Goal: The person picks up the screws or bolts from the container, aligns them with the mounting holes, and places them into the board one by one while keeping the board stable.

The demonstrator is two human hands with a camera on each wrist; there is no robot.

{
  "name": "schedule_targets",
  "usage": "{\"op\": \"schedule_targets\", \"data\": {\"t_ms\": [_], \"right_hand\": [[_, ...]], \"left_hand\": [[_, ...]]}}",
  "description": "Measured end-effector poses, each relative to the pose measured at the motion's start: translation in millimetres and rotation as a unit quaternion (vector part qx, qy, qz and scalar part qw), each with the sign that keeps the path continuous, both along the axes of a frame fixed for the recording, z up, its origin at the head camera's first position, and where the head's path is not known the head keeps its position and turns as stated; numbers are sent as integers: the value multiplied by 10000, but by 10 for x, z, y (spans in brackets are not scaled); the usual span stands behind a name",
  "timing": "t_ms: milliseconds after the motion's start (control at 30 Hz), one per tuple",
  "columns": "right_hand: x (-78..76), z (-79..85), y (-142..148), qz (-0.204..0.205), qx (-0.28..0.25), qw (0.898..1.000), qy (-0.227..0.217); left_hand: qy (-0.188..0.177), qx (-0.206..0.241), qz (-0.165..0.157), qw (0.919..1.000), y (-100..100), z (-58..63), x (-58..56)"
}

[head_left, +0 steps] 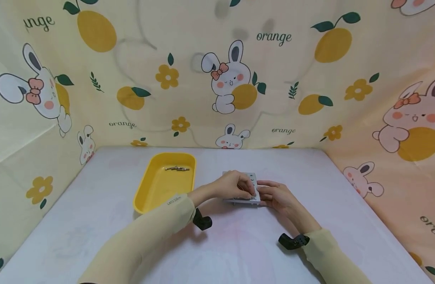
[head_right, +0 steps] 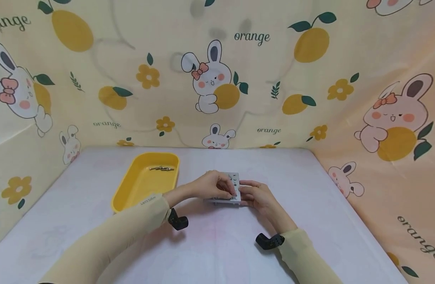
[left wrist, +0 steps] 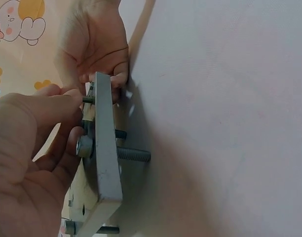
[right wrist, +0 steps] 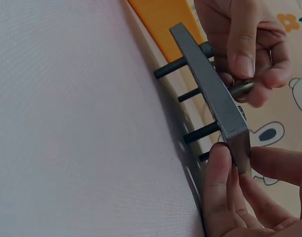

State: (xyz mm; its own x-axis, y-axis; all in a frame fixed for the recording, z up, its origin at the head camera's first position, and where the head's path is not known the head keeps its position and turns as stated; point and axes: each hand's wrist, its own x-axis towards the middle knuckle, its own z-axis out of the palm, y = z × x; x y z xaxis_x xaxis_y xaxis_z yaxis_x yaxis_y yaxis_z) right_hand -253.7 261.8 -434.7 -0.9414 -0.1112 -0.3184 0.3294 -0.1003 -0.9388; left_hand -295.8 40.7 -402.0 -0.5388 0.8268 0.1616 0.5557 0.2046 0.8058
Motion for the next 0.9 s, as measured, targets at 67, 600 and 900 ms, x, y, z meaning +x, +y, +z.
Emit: {"op": "schedule_targets", "data": {"t_ms": [67,600,900], "right_hand": [[-8,10,5,12,-2,10000,15],[-32,3,-7,-271,163,9994,-120],[-2,28,-11,-185,163,9997,-80]], "left_hand": [[-21,21,-68,10000,1,15,1],[-571,764,559,9939,-550,432,-61],[-595,1104,1499,9807,-1503,730,-389]]}}
